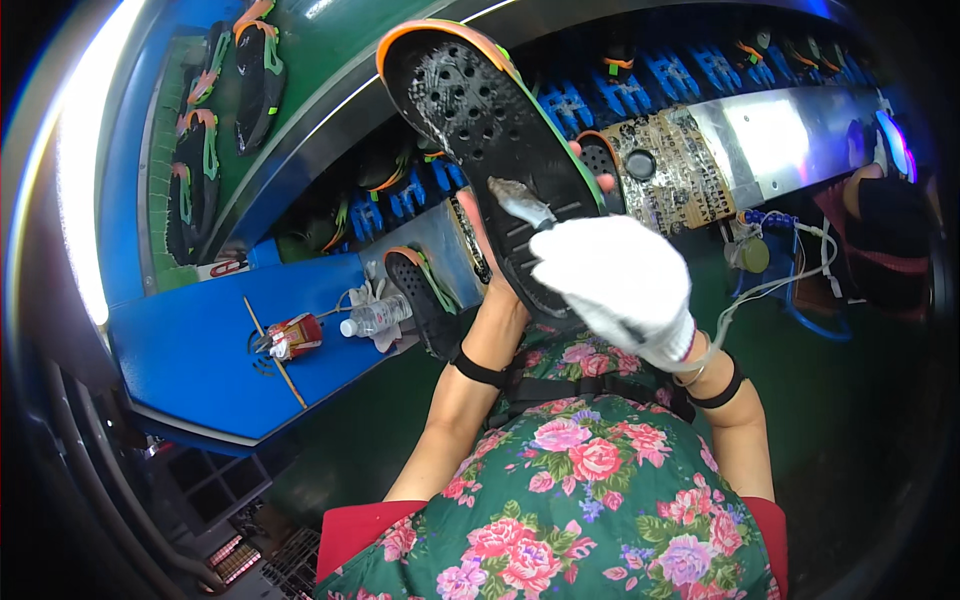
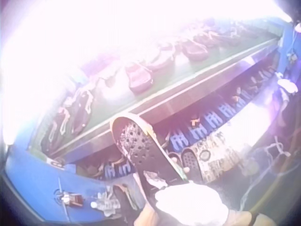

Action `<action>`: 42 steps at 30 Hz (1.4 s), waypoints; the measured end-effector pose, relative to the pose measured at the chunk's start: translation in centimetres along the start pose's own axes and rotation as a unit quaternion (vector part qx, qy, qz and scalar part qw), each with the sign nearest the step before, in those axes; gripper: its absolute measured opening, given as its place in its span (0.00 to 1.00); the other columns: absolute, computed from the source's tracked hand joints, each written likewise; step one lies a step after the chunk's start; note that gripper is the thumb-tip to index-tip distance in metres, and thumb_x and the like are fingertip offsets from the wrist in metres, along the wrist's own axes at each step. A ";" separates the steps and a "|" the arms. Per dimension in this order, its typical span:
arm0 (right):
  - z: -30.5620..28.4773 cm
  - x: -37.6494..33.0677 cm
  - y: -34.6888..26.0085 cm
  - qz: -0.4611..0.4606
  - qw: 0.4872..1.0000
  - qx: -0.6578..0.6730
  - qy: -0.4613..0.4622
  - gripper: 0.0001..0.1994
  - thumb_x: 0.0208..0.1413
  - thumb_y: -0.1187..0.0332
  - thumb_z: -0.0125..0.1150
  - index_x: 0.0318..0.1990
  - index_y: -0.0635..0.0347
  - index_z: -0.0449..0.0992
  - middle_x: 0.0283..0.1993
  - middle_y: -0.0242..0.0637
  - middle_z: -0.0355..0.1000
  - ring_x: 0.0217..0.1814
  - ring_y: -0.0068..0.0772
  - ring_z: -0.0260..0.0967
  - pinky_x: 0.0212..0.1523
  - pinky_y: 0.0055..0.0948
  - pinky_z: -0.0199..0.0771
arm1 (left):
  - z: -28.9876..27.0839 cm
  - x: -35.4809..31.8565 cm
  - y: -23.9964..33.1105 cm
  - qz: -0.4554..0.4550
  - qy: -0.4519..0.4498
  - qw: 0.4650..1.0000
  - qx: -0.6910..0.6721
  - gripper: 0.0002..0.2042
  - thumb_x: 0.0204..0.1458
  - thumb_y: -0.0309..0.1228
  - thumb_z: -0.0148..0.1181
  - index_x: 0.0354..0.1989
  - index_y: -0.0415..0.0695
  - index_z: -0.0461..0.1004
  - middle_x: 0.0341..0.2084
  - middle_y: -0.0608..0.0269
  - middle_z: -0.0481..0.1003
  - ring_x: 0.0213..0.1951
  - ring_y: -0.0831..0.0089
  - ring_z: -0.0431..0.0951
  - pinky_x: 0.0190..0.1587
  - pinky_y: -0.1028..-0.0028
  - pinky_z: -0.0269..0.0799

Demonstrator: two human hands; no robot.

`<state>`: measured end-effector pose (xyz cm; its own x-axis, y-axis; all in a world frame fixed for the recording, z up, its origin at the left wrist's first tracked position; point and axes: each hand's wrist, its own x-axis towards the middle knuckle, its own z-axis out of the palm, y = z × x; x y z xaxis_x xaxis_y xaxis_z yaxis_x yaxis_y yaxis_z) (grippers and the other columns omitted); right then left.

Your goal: Applying adhesive or cleaning agent to the bottom of footwear soles using a brush on a production line.

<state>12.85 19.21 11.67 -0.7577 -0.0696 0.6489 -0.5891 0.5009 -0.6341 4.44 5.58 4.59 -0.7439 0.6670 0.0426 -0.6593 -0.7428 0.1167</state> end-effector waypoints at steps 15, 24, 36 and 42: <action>0.3 -1.8 0.8 -0.022 0.975 0.211 -0.058 0.15 0.51 0.76 0.71 0.48 0.55 0.85 0.46 0.36 0.84 0.44 0.39 0.82 0.45 0.36 0.84 | -1.2 1.4 1.3 -0.019 -0.066 0.997 -0.041 0.58 0.49 0.77 0.53 0.75 0.37 0.52 0.68 0.49 0.62 0.68 0.43 0.63 0.62 0.33 0.69; 0.3 -2.6 1.0 0.008 0.966 0.242 -0.086 0.10 0.50 0.71 0.73 0.41 0.53 0.87 0.43 0.35 0.85 0.44 0.38 0.83 0.45 0.33 0.82 | -1.4 1.9 2.4 -0.031 -0.123 0.992 -0.006 0.58 0.47 0.78 0.53 0.77 0.43 0.51 0.73 0.45 0.55 0.67 0.42 0.64 0.60 0.37 0.72; -0.4 -2.5 1.2 0.061 0.946 0.297 -0.119 0.10 0.47 0.72 0.73 0.40 0.55 0.88 0.42 0.37 0.85 0.45 0.40 0.83 0.47 0.34 0.81 | -2.7 2.0 3.7 -0.106 -0.154 0.982 0.040 0.60 0.49 0.74 0.58 0.78 0.38 0.46 0.74 0.37 0.52 0.65 0.35 0.68 0.61 0.41 0.73; 0.0 -3.0 2.1 -0.038 0.988 0.106 -0.106 0.13 0.47 0.75 0.72 0.42 0.54 0.86 0.45 0.37 0.84 0.46 0.42 0.82 0.47 0.36 0.82 | -2.0 1.8 5.1 -0.219 0.057 0.950 0.216 0.57 0.49 0.69 0.60 0.77 0.36 0.50 0.70 0.29 0.57 0.61 0.32 0.71 0.61 0.42 0.73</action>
<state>13.94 20.45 8.39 -0.7378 -0.2907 0.6092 -0.6749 0.2971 -0.6755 -0.52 2.88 3.32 -0.4325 0.8771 -0.2087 -0.8198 -0.2863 0.4960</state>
